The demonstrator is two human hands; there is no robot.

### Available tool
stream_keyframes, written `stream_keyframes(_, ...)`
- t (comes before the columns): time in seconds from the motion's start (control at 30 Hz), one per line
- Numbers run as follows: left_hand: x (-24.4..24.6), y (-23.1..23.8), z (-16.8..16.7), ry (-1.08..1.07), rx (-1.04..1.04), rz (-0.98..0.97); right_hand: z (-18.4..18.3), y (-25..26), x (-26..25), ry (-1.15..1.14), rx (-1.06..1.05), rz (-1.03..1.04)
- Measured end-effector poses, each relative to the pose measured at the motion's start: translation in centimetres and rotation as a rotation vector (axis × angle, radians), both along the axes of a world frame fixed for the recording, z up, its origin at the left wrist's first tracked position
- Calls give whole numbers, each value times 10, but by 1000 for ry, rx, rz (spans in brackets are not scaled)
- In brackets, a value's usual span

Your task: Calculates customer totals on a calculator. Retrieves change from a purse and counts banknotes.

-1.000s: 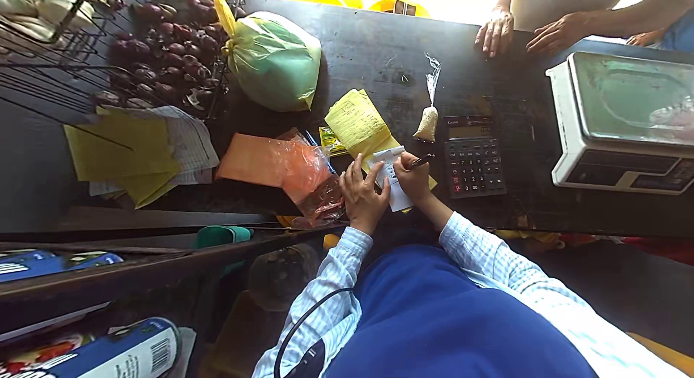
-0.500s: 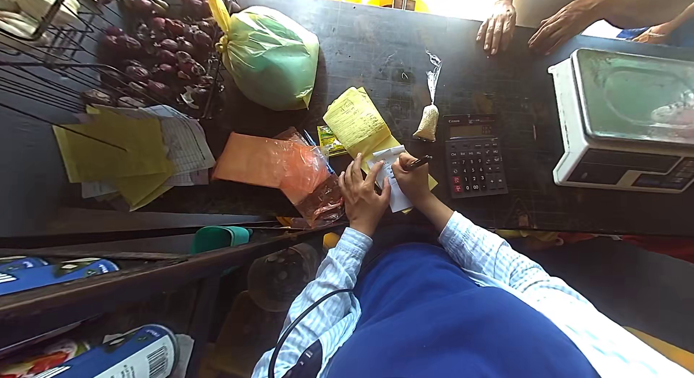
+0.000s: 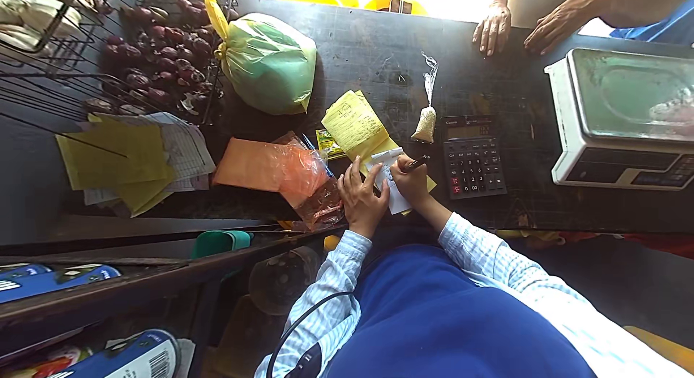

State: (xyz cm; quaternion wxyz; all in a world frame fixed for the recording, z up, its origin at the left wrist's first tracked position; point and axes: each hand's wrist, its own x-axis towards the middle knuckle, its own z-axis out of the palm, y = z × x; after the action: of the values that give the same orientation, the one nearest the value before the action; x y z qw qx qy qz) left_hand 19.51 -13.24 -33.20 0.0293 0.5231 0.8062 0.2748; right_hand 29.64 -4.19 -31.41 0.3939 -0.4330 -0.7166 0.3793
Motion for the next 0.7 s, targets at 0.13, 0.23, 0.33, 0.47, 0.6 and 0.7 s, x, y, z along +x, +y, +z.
stream_keyframes(0.13, 0, 0, -1, 6, 5, 0, 1, 0, -1, 5, -13, -4)
stream_keyframes(0.23, 0, 0, -1, 14, 10, 3, 0, 0, -1, 4, 4, 7)
stream_keyframes(0.33, 1, 0, -1, 21, 25, 6, -2, 1, 0, 53, -26, 3)
stream_keyframes(0.47, 0, 0, 0, 19, 18, 6, -1, 0, -2, 44, -32, 2)
stream_keyframes(0.6, 1, 0, -1, 20, 17, 5, -2, -1, 1, 15, -1, 5)
stream_keyframes(0.7, 0, 0, 0, 23, 13, 7, -2, -1, -1, 8, 7, -4)
